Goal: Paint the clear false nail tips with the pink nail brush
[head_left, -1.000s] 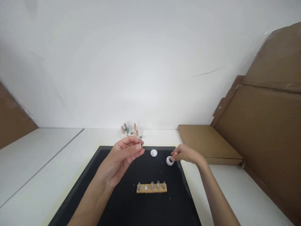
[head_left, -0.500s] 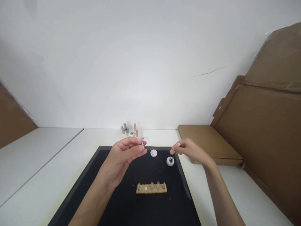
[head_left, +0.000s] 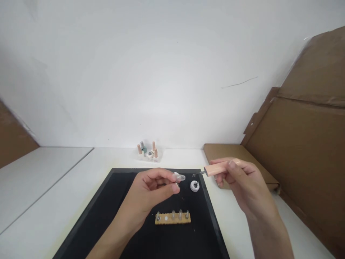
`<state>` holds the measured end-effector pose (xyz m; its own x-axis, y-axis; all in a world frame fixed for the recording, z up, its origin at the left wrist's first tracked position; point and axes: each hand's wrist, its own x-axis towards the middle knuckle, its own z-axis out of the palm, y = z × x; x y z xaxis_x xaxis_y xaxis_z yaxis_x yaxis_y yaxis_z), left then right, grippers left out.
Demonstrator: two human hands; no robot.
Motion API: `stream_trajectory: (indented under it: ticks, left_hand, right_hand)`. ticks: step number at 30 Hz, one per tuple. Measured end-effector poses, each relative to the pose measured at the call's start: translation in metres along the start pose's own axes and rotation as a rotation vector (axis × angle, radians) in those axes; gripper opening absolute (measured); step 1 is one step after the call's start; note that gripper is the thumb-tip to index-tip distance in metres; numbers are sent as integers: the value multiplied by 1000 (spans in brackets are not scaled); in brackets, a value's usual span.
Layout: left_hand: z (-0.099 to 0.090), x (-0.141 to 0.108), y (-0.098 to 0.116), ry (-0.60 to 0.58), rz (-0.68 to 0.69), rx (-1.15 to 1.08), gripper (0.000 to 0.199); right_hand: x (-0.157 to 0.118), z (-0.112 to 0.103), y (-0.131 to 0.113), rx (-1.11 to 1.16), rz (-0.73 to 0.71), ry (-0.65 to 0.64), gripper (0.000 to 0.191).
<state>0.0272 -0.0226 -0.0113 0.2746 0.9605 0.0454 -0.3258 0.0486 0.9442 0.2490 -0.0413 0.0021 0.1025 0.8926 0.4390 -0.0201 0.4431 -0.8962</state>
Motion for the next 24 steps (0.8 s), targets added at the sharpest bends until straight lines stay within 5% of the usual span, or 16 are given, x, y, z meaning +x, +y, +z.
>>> stream_trajectory:
  ticks: [5,24]
  left_hand:
    - [2,-4,1,-95,-32,61,9]
    - [10,-10,3,-83,18,106,6]
  right_hand:
    - [-5,4,-6,45,-52,-31,27]
    - [-22,8,-12,-167,-256,-91,17]
